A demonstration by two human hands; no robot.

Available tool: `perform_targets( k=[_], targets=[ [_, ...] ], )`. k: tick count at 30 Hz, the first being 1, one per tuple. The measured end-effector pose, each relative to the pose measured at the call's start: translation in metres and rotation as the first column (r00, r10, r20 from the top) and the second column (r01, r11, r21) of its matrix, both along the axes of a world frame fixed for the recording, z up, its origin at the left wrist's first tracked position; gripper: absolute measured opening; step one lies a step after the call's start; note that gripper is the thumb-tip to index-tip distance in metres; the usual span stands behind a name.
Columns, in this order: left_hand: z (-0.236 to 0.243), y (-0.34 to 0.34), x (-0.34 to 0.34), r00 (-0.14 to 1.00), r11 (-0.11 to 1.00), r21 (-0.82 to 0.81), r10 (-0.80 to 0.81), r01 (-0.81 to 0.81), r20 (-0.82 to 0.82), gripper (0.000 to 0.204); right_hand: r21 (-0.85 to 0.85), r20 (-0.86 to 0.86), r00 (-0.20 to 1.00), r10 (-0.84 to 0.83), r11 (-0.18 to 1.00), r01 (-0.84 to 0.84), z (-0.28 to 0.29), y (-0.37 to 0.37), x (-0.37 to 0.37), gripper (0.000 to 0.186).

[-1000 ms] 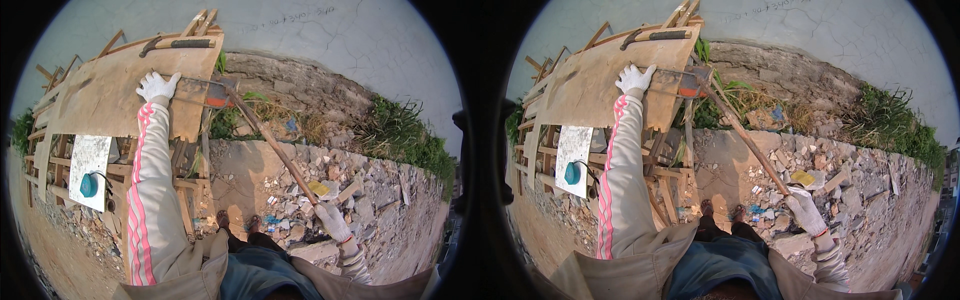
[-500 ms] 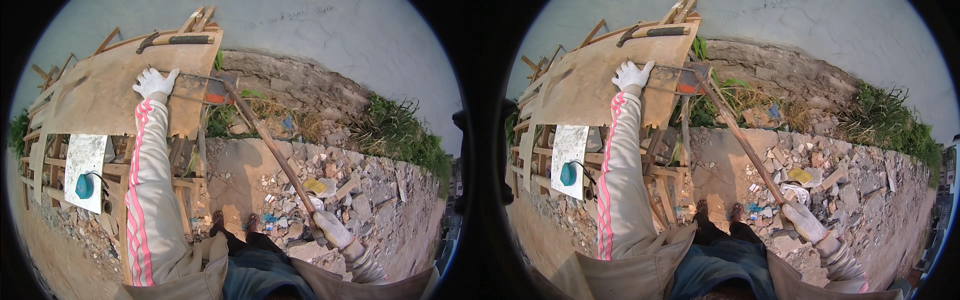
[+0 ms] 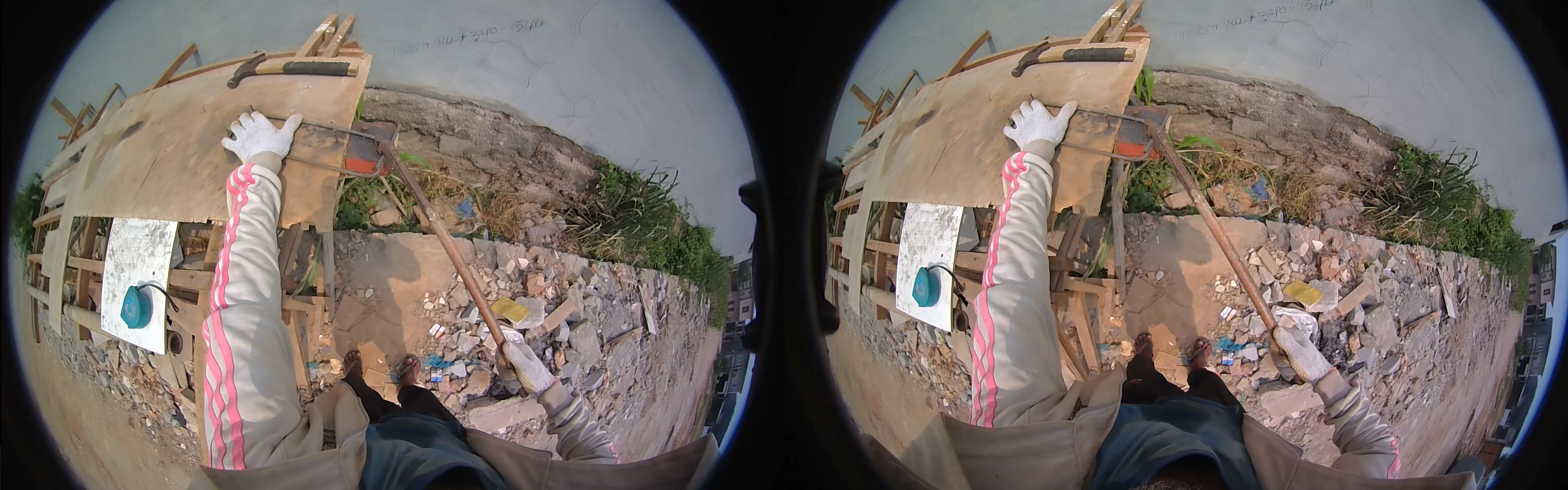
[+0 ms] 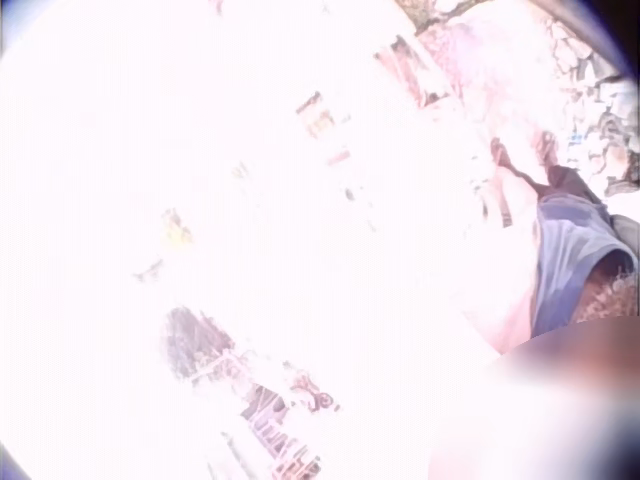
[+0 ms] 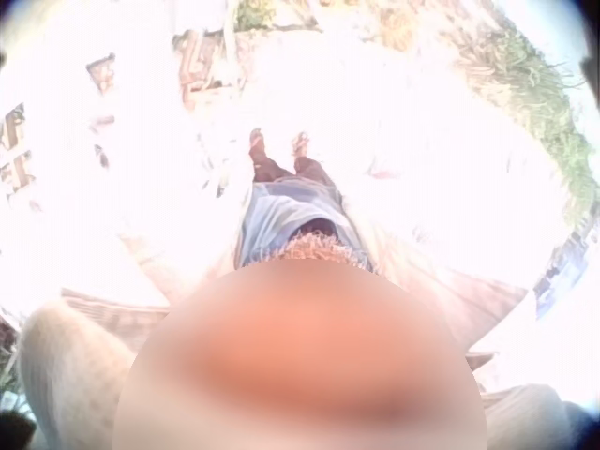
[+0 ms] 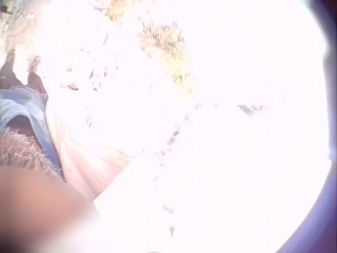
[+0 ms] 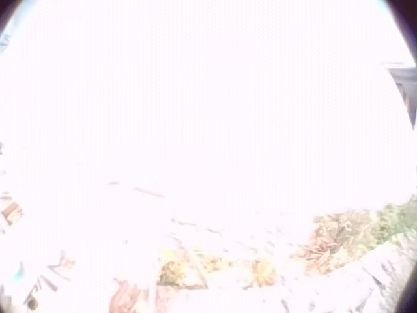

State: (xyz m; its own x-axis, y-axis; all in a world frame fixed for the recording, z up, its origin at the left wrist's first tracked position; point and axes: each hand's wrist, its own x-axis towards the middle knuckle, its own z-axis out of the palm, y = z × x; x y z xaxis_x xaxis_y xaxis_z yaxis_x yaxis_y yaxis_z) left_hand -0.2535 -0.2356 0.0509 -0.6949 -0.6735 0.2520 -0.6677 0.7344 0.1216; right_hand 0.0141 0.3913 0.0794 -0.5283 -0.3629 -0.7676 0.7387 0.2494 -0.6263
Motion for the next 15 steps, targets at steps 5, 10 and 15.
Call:
perform_targets(
  k=[5, 10, 15],
  targets=[
    [-0.002, 0.0, -0.004, 1.0, 1.0, -0.008, -0.007, 0.007, -0.001, 0.11, -0.097, 0.153, 0.986, -0.066, 0.992, 0.081, 0.029, -0.032, 0.027, 0.04],
    [-0.002, 0.0, -0.003, 1.0, 1.0, -0.017, -0.008, 0.008, 0.002, 0.11, -0.113, 0.17, 0.972, -0.16, 0.977, 0.181, 0.041, -0.084, 0.066, 0.042],
    [-0.001, 0.002, -0.002, 1.0, 1.0, -0.003, 0.001, -0.001, 0.01, 0.11, -0.097, 0.202, 0.951, -0.234, 0.961, 0.258, 0.05, -0.111, 0.085, 0.041]
  ],
)
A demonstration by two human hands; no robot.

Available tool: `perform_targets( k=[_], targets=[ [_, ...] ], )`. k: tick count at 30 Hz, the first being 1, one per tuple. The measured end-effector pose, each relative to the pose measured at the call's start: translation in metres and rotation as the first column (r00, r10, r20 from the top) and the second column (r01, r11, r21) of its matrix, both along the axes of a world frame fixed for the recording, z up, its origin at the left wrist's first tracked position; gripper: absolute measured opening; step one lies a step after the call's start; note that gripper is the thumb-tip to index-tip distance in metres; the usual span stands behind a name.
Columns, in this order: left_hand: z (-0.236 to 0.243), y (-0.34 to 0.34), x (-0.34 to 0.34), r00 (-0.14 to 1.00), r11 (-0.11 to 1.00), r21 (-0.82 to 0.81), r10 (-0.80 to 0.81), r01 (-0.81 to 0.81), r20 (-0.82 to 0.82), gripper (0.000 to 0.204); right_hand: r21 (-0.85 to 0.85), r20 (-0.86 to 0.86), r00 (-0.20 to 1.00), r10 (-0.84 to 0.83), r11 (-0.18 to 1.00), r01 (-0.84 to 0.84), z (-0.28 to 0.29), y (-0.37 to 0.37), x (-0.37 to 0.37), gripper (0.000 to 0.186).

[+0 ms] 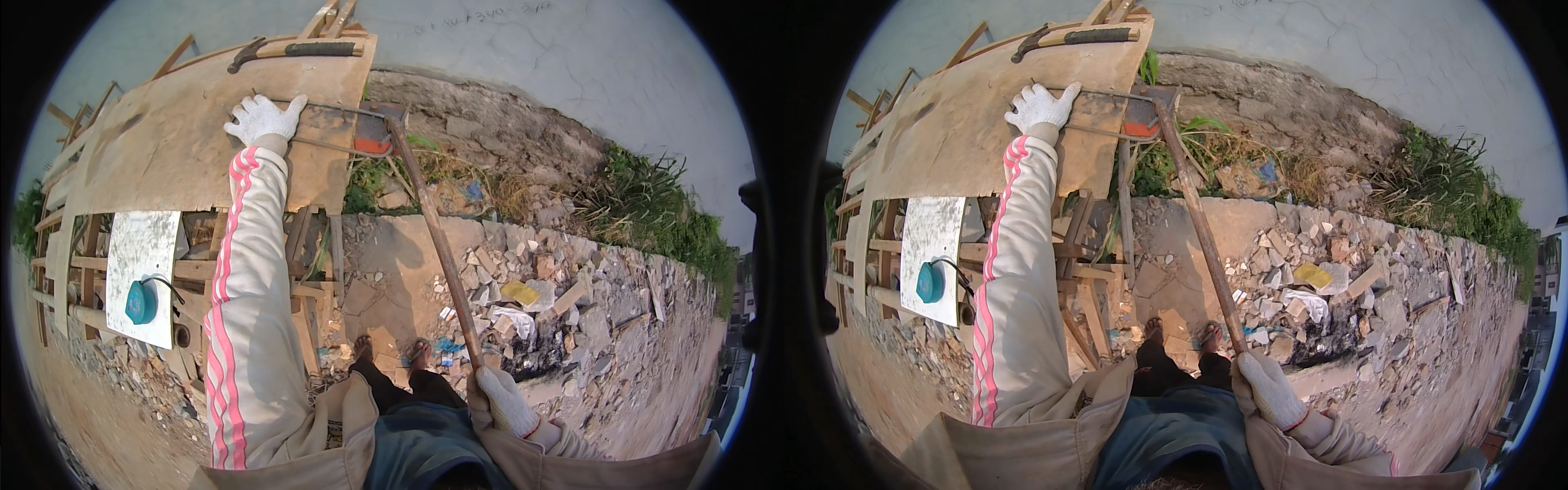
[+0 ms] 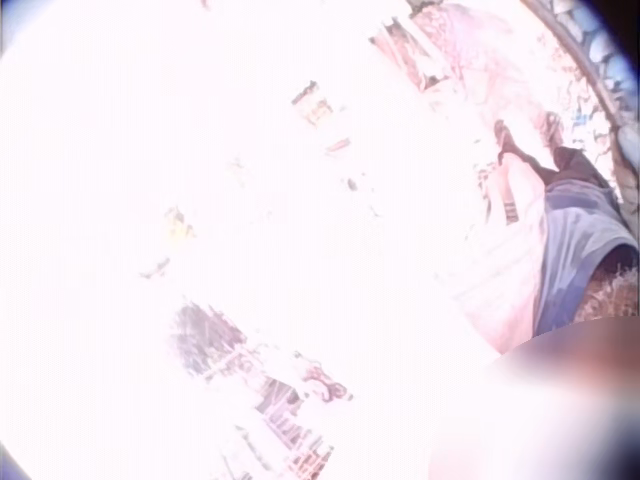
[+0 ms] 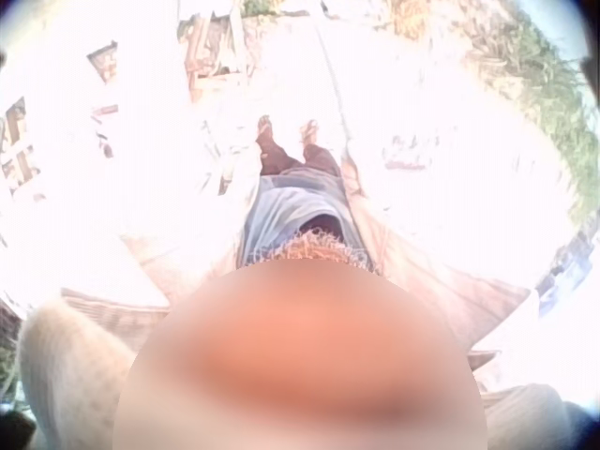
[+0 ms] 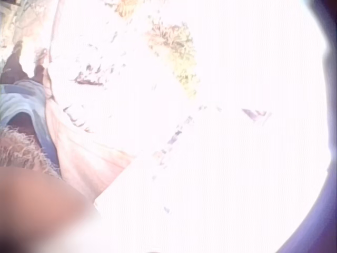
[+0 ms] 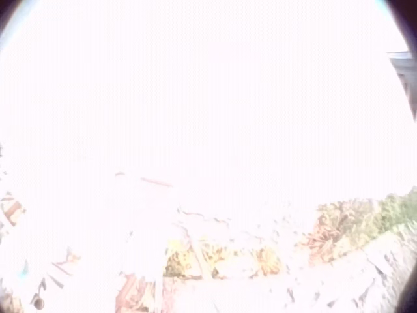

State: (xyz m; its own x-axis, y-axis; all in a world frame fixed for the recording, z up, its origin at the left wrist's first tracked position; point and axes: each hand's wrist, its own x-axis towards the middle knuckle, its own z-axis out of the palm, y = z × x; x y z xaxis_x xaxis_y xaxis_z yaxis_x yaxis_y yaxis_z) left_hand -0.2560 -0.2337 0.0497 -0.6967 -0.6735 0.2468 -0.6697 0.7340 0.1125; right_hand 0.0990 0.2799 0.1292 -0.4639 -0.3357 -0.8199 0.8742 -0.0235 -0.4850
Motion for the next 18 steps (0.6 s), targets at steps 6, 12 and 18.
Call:
perform_targets(
  k=[6, 12, 18],
  targets=[
    [0.002, 0.0, 0.001, 1.0, 1.0, 0.01, 0.004, -0.004, 0.013, 0.111, -0.029, -0.022, 1.0, -0.01, 1.0, 0.01, 0.006, 0.001, -0.004, 0.035],
    [0.007, 0.002, 0.003, 1.0, 1.0, 0.014, 0.008, -0.008, 0.002, 0.111, 0.031, -0.067, 0.997, 0.043, 0.999, -0.041, 0.02, 0.027, -0.024, 0.032],
    [0.008, 0.001, 0.001, 1.0, 0.999, 0.042, 0.014, -0.014, 0.015, 0.114, 0.1, -0.133, 0.986, 0.103, 0.991, -0.09, 0.028, 0.034, -0.031, 0.039]
  ],
)
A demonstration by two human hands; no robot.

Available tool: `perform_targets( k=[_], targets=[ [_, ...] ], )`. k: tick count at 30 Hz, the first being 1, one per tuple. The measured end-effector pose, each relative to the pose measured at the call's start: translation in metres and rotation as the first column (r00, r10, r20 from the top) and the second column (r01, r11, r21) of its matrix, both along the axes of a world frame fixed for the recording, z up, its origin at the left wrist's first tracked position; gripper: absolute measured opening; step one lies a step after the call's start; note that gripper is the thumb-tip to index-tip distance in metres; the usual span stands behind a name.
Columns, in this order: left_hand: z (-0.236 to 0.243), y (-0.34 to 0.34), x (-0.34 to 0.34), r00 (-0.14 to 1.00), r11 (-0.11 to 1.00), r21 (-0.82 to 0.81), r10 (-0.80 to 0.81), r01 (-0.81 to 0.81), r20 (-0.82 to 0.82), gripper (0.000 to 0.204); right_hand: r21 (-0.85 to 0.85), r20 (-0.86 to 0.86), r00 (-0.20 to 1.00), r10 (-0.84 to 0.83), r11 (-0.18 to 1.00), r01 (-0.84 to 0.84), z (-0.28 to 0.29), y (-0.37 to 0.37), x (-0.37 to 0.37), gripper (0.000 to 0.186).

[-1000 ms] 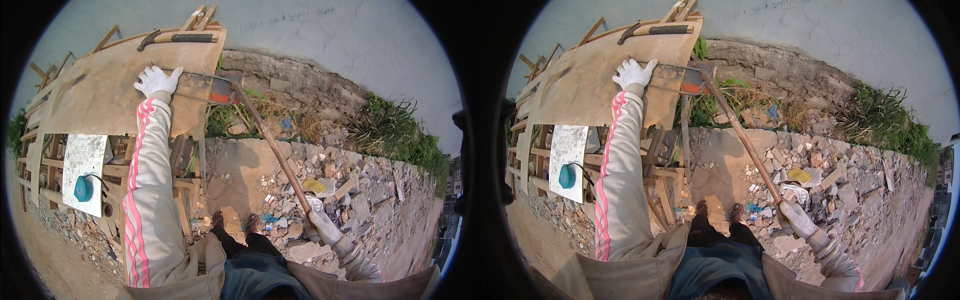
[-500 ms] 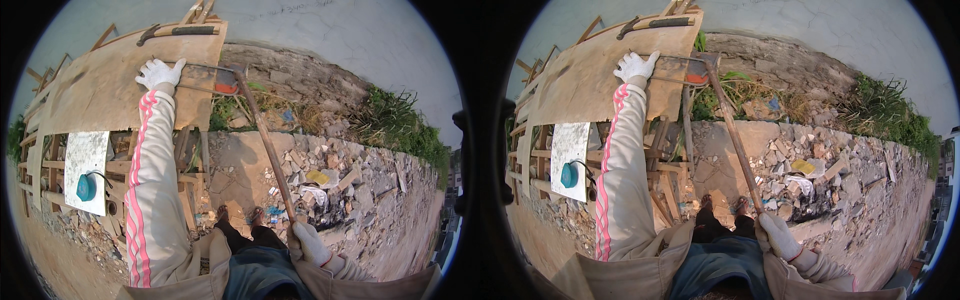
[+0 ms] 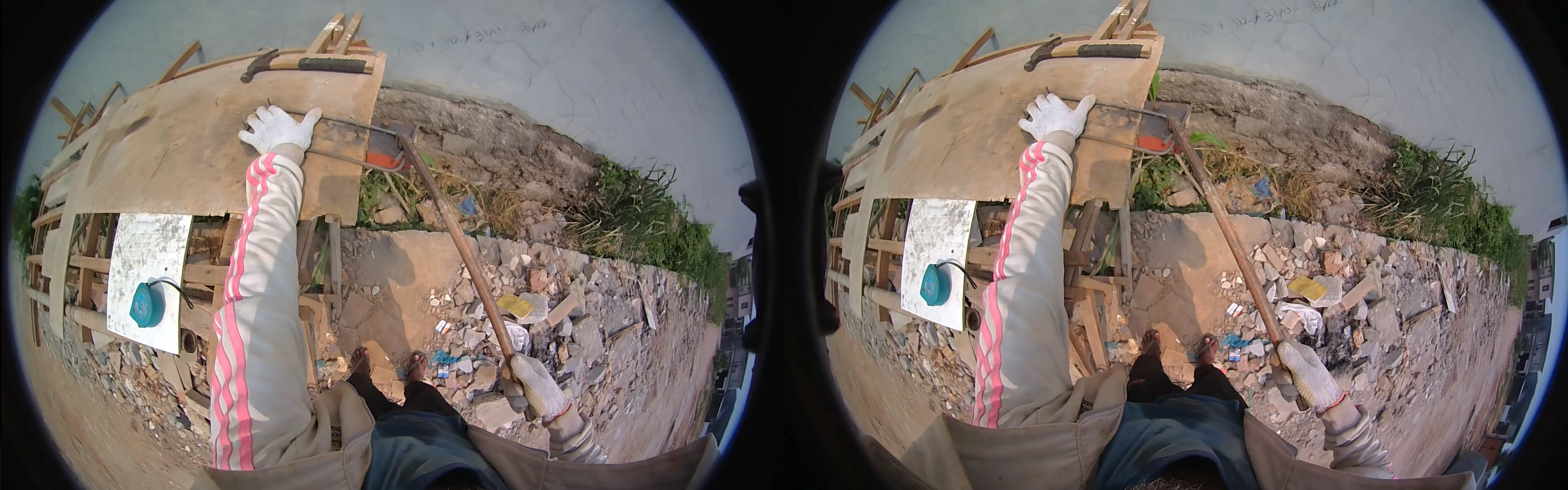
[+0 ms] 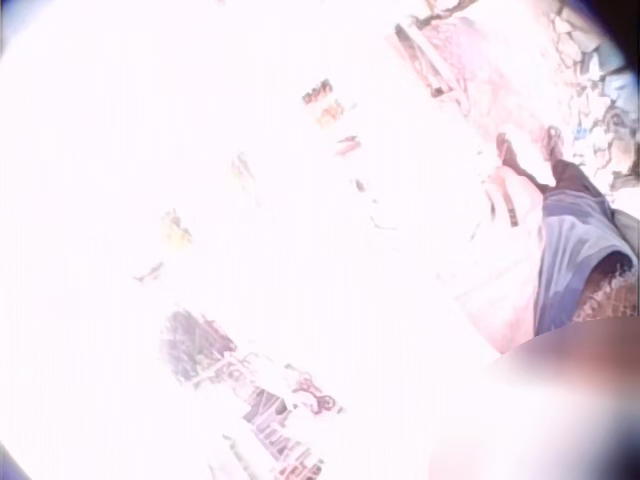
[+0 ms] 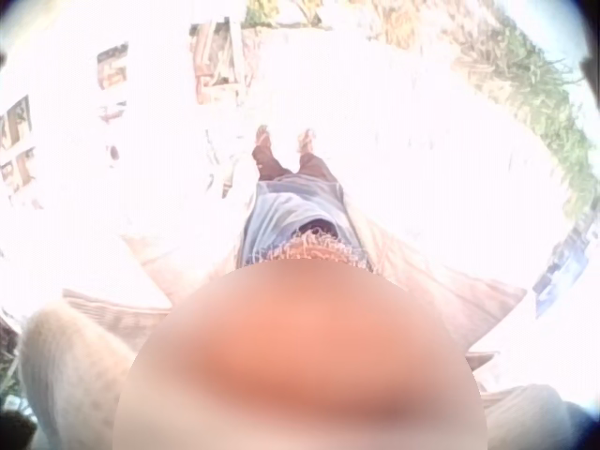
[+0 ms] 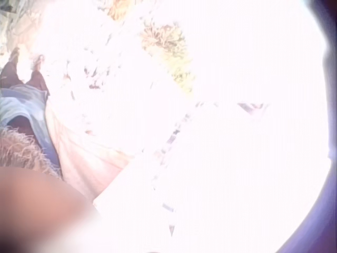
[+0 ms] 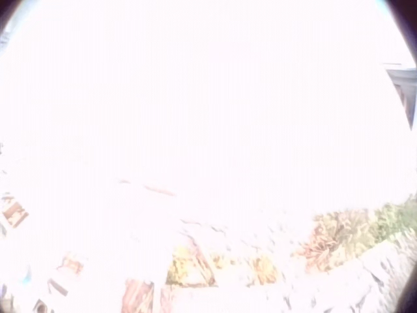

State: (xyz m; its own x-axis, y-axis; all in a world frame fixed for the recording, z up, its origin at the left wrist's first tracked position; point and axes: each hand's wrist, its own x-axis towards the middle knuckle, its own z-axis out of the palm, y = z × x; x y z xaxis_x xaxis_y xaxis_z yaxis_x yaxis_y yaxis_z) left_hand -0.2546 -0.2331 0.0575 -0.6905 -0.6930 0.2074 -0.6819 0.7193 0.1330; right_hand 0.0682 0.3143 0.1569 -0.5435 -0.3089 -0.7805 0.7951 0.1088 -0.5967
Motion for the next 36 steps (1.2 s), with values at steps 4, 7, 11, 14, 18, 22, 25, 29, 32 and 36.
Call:
perform_targets(
  k=[4, 7, 11, 14, 18, 22, 25, 29, 32, 36],
  targets=[
    [-0.004, -0.001, 0.0, 1.0, 1.0, -0.009, -0.008, 0.008, -0.003, 0.114, 0.127, -0.032, 0.998, 0.062, 0.99, -0.057, 0.012, 0.006, -0.007, 0.039],
    [-0.007, 0.0, 0.001, 0.998, 1.0, -0.028, -0.016, 0.015, -0.053, 0.107, 0.119, -0.007, 0.998, 0.065, 0.991, -0.064, 0.018, 0.007, -0.011, 0.039],
    [-0.007, 0.0, 0.001, 0.997, 0.999, -0.041, -0.015, 0.012, -0.077, 0.106, 0.048, 0.054, 0.998, 0.017, 0.999, -0.019, 0.01, -0.006, 0.0, 0.037],
    [-0.007, -0.001, -0.001, 0.997, 0.999, -0.043, -0.007, 0.004, -0.072, 0.106, 0.018, 0.06, 0.998, -0.018, 1.0, 0.017, 0.0, -0.014, 0.011, 0.033],
    [-0.01, -0.001, -0.001, 0.995, 0.998, -0.069, -0.017, 0.011, -0.095, 0.106, -0.014, 0.1, 0.994, -0.053, 0.998, 0.054, -0.016, -0.027, 0.023, 0.034],
    [-0.011, -0.001, 0.0, 0.994, 0.998, -0.063, -0.035, 0.028, -0.099, 0.107, -0.057, 0.069, 0.989, -0.128, 0.99, 0.132, -0.033, -0.05, 0.046, 0.034],
    [-0.008, -0.003, -0.001, 0.999, 1.0, -0.017, -0.027, 0.026, -0.032, 0.111, -0.08, 0.117, 0.977, -0.176, 0.979, 0.186, -0.047, -0.075, 0.063, 0.034],
    [-0.009, -0.006, 0.0, 0.998, 0.999, 0.002, -0.053, 0.053, -0.027, 0.11, -0.115, 0.081, 0.971, -0.223, 0.966, 0.232, -0.055, -0.113, 0.081, 0.035],
    [-0.012, -0.005, 0.002, 0.993, 0.997, -0.046, -0.07, 0.066, -0.091, 0.105, -0.144, 0.14, 0.961, -0.238, 0.955, 0.258, -0.059, -0.136, 0.094, 0.037],
    [-0.013, -0.005, 0.005, 0.992, 0.994, -0.043, -0.104, 0.101, -0.072, 0.105, -0.268, 0.232, 0.932, -0.28, 0.902, 0.338, -0.075, -0.169, 0.105, 0.036]
  ],
)
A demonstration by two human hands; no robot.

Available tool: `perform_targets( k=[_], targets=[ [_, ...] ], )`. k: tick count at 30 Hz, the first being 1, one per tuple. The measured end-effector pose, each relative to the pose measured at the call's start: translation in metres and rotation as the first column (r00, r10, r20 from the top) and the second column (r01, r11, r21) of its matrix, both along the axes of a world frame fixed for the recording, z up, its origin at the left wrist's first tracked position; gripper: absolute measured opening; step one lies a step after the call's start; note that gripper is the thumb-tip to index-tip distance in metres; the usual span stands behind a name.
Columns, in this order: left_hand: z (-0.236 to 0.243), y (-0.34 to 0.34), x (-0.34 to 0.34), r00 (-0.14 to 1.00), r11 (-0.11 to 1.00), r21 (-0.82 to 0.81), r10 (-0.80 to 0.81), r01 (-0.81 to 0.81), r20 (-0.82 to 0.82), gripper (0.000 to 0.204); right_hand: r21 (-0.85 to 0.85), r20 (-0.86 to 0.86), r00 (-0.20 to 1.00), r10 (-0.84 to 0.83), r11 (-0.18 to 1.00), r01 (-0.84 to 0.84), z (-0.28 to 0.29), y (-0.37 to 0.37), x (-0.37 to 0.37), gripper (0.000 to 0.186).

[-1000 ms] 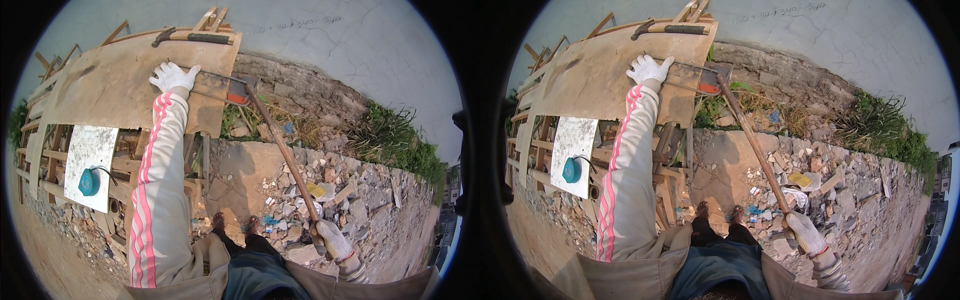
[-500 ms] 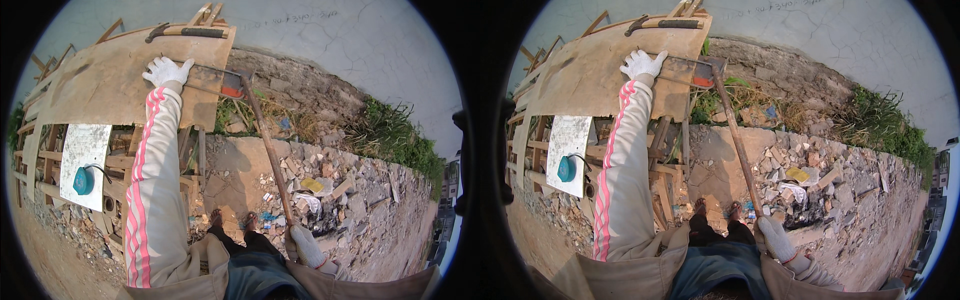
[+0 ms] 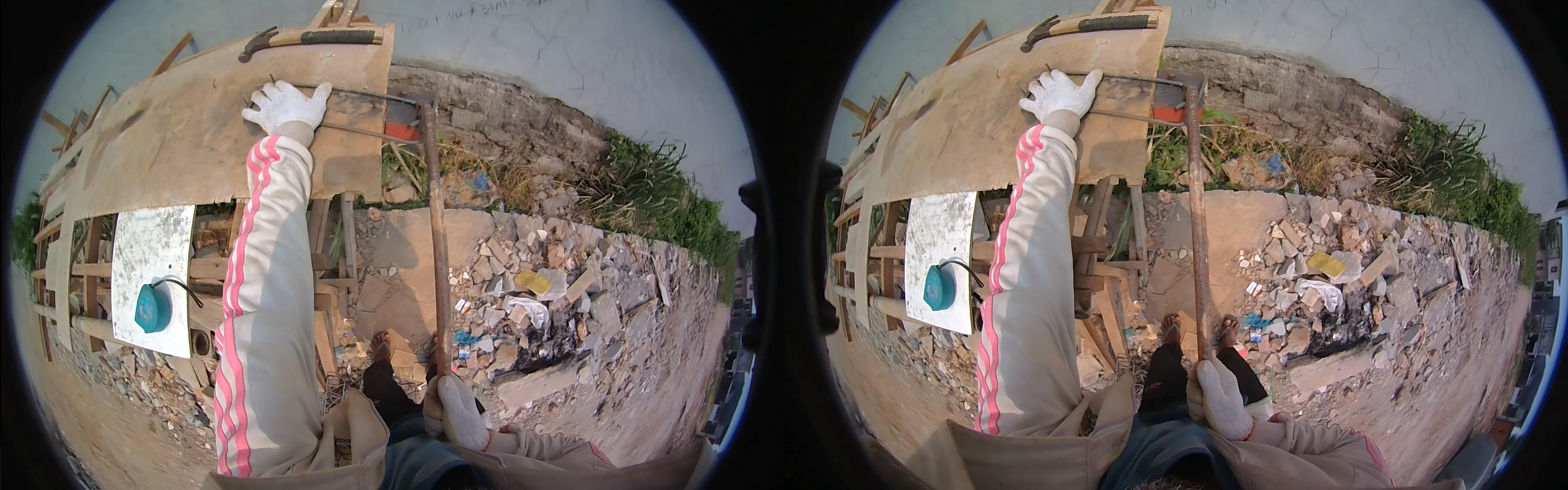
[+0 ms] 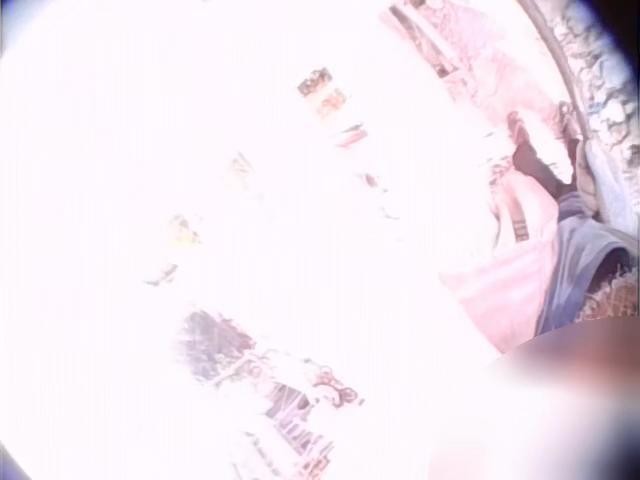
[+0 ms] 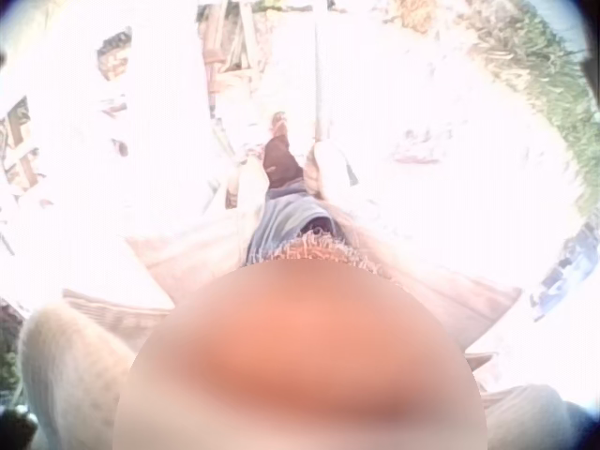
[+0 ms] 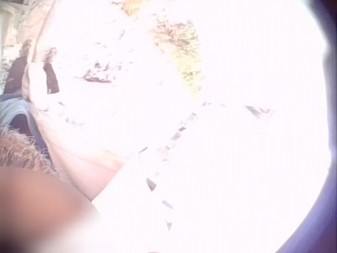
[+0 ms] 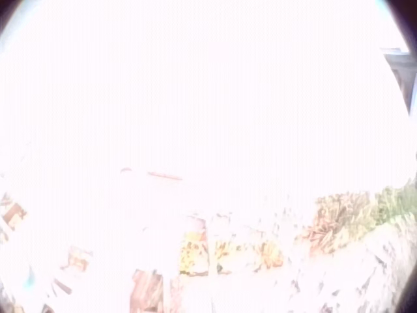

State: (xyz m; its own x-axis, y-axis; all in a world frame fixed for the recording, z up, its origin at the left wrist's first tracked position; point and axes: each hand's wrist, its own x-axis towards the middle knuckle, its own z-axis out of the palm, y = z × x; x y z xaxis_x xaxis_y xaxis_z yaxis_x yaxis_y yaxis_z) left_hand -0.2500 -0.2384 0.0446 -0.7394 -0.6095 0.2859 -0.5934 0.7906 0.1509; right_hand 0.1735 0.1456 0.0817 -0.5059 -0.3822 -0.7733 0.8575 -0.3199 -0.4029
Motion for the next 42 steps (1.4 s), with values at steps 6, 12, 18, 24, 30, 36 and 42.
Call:
perform_targets(
  k=[6, 12, 18, 24, 30, 36, 42],
  targets=[
    [0.006, -0.001, 0.004, 0.996, 0.999, 0.024, -0.041, 0.039, 0.075, 0.105, 0.032, -0.051, 0.998, -0.021, 0.999, 0.023, -0.018, -0.051, 0.008, 0.038],
    [0.005, 0.001, 0.009, 0.992, 0.998, 0.016, -0.064, 0.063, 0.109, 0.103, -0.076, 0.005, 0.997, -0.079, 0.994, 0.079, -0.018, -0.083, 0.012, 0.037],
    [0.007, 0.0, 0.008, 0.99, 0.999, 0.022, -0.052, 0.049, 0.132, 0.099, -0.024, 0.016, 0.995, -0.099, 0.995, 0.099, -0.014, -0.086, 0.009, 0.031],
    [-0.007, -0.009, 0.006, 0.986, 0.991, 0.04, -0.123, 0.128, -0.112, 0.079, 0.015, -0.038, 0.997, 0.072, 0.997, -0.072, 0.036, -0.021, -0.01, 0.026],
    [-0.015, -0.019, 0.008, 0.843, 0.934, -0.032, -0.337, 0.357, -0.42, 0.051, -0.01, -0.249, 0.969, 0.003, 1.0, -0.005, 0.073, 0.011, -0.007, 0.018],
    [0.007, 0.043, 0.049, 0.6, 0.749, -0.04, -0.56, 0.661, -0.571, 0.035, 0.165, -0.749, 0.661, -0.044, 0.954, 0.25, 0.075, 0.039, -0.045, 0.013],
    [0.008, 0.129, 0.076, 0.568, 0.639, -0.186, -0.757, 0.746, -0.323, 0.044, 0.134, -0.863, 0.485, -0.142, 0.861, 0.491, 0.075, 0.066, -0.124, 0.013]
  ],
)
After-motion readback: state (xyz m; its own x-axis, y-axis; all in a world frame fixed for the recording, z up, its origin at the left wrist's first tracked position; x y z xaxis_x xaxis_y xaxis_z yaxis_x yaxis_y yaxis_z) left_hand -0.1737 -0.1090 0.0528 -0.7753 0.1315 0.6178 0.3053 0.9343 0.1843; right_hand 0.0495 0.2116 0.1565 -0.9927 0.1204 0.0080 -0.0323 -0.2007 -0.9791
